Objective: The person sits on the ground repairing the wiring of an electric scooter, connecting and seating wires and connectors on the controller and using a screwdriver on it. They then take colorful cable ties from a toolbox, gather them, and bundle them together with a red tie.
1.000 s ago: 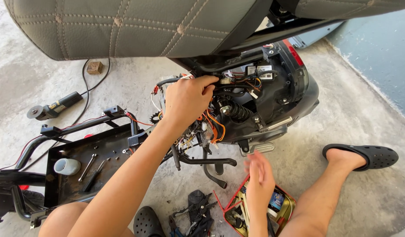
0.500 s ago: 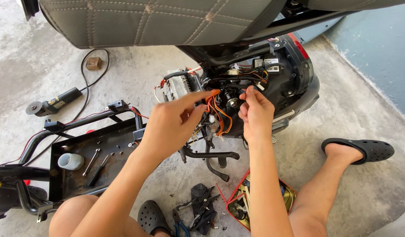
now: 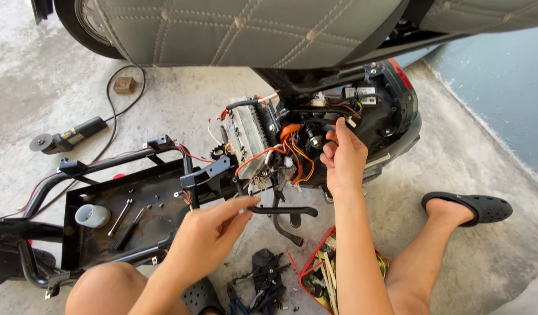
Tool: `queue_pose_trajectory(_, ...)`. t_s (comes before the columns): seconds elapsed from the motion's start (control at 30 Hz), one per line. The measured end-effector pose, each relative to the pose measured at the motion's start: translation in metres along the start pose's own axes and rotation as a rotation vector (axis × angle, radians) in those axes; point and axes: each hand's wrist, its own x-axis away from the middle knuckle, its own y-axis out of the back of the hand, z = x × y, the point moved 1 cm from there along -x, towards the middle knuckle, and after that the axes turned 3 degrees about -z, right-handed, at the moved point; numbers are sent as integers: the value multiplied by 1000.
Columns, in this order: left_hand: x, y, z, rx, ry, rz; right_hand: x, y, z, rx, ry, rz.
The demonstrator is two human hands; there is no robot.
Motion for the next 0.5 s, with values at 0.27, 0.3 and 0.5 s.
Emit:
queue_pose_trajectory(0.27,42,-3,42,57,251,75,14,-13,-4,151,127,-97)
queue_pose_trajectory(0.3,47,-2,50,74,278,97,19,-14,-4,183,155,-111)
queue_pose_trajectory(0.5,77,5,97,105,361,154,32,-9,-6,452,564,-129)
